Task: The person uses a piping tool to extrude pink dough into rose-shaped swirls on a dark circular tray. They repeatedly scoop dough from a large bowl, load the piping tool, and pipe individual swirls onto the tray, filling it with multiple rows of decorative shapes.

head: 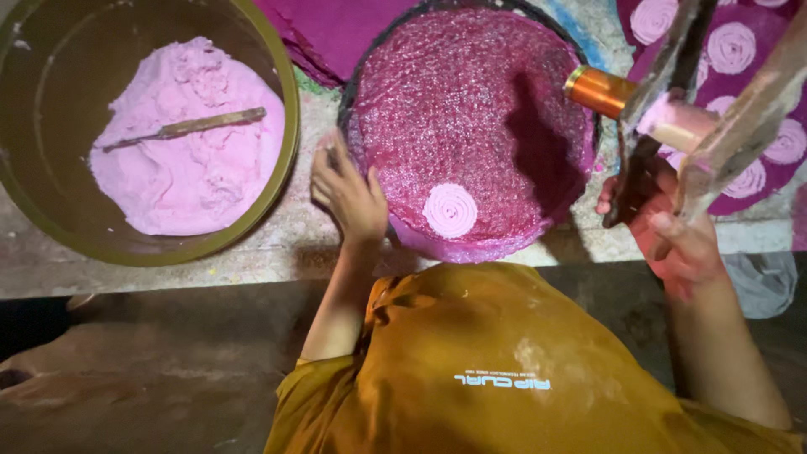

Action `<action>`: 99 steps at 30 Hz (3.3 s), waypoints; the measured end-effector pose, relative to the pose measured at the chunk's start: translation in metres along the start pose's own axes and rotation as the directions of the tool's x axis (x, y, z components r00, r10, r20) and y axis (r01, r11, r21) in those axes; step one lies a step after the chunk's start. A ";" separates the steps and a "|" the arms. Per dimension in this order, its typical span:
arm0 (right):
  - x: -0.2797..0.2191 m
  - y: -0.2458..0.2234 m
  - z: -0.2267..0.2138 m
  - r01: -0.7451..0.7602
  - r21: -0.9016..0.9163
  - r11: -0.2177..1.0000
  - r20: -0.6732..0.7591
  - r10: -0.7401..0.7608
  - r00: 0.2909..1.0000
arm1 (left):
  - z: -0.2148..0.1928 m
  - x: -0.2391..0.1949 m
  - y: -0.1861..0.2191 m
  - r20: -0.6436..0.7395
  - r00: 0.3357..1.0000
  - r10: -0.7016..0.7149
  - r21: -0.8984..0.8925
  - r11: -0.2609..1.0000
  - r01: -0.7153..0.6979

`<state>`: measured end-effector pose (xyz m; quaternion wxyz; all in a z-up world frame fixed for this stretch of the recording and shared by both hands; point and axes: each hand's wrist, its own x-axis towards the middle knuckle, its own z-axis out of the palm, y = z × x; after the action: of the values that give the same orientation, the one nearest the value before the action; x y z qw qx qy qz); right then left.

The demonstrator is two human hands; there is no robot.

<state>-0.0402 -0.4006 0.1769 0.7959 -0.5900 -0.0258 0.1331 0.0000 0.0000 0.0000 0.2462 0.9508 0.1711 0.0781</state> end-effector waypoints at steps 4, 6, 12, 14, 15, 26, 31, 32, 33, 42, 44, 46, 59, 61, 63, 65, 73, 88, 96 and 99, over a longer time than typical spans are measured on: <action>-0.001 0.000 0.003 0.052 0.012 0.999 0.040 -0.052 0.998 | -0.034 -0.028 0.047 0.258 0.841 0.476 -0.204 0.878 -0.434; 0.000 0.001 0.002 0.070 0.021 0.997 0.050 -0.071 0.996 | -0.039 -0.038 0.070 0.306 0.737 0.603 -0.359 0.790 -0.497; -0.011 0.004 -0.008 0.097 -0.065 0.993 0.016 -0.096 0.995 | -0.060 -0.045 0.095 0.448 0.687 0.572 -0.373 0.818 -0.437; -0.014 0.006 -0.010 0.124 -0.060 0.990 0.025 -0.123 0.992 | -0.076 -0.036 0.097 0.522 0.683 0.511 -0.384 0.856 -0.346; -0.015 0.006 -0.011 0.127 -0.058 0.990 0.023 -0.126 0.992 | -0.088 -0.030 0.094 0.568 0.711 0.416 -0.404 0.893 -0.200; 0.004 0.005 -0.006 0.020 -0.209 0.978 0.084 -0.002 0.996 | -0.197 0.043 0.039 -0.122 0.962 0.243 -0.301 0.915 -0.269; 0.037 0.018 0.010 -0.442 -0.127 0.888 0.524 0.439 0.730 | -0.122 0.052 0.106 0.186 0.731 0.656 -0.761 -0.374 0.530; 0.040 0.022 0.016 -0.523 -0.160 0.837 0.548 0.516 0.659 | -0.113 0.053 0.114 0.128 0.679 0.723 -0.596 -0.491 0.635; 0.041 0.023 0.020 -0.596 -0.193 0.779 0.570 0.584 0.579 | -0.109 0.051 0.118 0.054 0.664 0.745 -0.579 -0.519 0.629; 0.095 -0.031 0.005 -0.406 -0.725 0.556 0.315 0.793 0.522 | -0.055 0.070 0.133 -0.151 0.793 0.590 -0.502 -0.737 0.453; 0.104 -0.027 0.014 -0.357 -0.762 0.541 0.276 0.769 0.577 | -0.040 0.077 0.129 -0.129 0.838 0.531 -0.441 -0.787 0.431; 0.107 -0.019 0.026 -0.327 -0.809 0.489 0.202 0.753 0.627 | -0.030 0.082 0.121 -0.135 0.844 0.520 -0.386 -0.812 0.439; 0.108 -0.017 0.064 -0.217 -0.906 0.363 0.069 0.634 0.771 | -0.031 0.099 0.107 -0.218 0.804 0.553 -0.340 -0.815 0.469; 0.105 -0.016 0.068 -0.201 -0.891 0.408 0.118 0.635 0.764 | -0.043 0.097 0.104 -0.211 0.814 0.542 -0.346 -0.820 0.456; 0.098 -0.018 0.068 -0.234 -0.856 0.460 0.148 0.654 0.742 | -0.051 0.088 0.103 -0.201 0.826 0.527 -0.351 -0.826 0.441; 0.094 -0.027 0.061 -0.214 -0.896 0.388 0.128 0.689 0.713 | -0.054 0.080 0.109 -0.189 0.841 0.507 -0.351 -0.835 0.424; 0.108 -0.044 0.056 -0.196 -0.956 0.220 -0.008 0.645 0.764 | -0.059 0.097 0.135 -0.219 0.826 0.519 -0.353 -0.832 0.429; 0.090 -0.061 0.051 -0.253 -0.946 0.201 -0.059 0.662 0.747 | -0.053 0.079 0.150 -0.208 0.831 0.516 -0.346 -0.833 0.431; 0.113 -0.043 0.076 -0.185 -0.932 0.313 0.029 0.570 0.821 | -0.061 0.117 0.134 -0.289 0.794 0.535 -0.405 -0.820 0.405; 0.110 -0.040 0.089 -0.161 -0.912 0.377 0.093 0.574 0.814 | -0.075 0.110 0.119 -0.288 0.799 0.527 -0.414 -0.821 0.392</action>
<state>0.0552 -0.3020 0.2293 0.3044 -0.8591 -0.1149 0.3951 0.1188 -0.0248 0.1315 0.9556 -0.0153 -0.2940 -0.0122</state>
